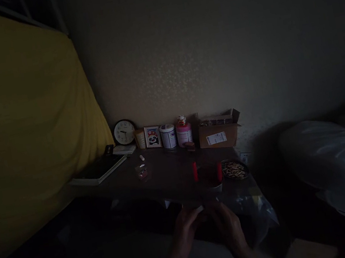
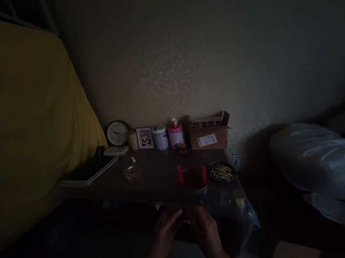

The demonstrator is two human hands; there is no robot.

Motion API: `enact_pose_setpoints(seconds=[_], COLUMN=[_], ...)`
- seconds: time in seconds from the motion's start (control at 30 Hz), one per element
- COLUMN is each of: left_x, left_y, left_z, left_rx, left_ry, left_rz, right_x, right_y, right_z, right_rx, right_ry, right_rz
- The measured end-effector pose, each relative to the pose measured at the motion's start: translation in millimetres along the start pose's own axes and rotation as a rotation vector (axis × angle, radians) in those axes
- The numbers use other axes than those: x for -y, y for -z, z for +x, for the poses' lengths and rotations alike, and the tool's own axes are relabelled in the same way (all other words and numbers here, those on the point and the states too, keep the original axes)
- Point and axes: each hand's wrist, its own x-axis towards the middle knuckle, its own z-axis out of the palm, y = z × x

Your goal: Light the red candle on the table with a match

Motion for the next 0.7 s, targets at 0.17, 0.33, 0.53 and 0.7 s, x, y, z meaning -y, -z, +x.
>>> enact_pose_setpoints(seconds=[0.17,0.33,0.53,0.7], left_x=[0,2,-1,-2], left_y=[3.2,8.7,5.3,2.3], left_z=[-1,-1,-2,-2], left_rx=[-0.001,-0.002,-0.031,-0.096], left_ry=[0.001,-0.001,0.005,0.034], left_rz=[0.019,0.004,0.029,0.031], right_x=[1,-1,4,9], right_y=[-2,-5,-2,0], right_z=[0,0,1,3], right_rx=[0.004,0.034,0.013,-0.055], right_ry=[0.051,0.036,0.037,0.067], right_rz=[0.000,0.002,-0.007,-0.013])
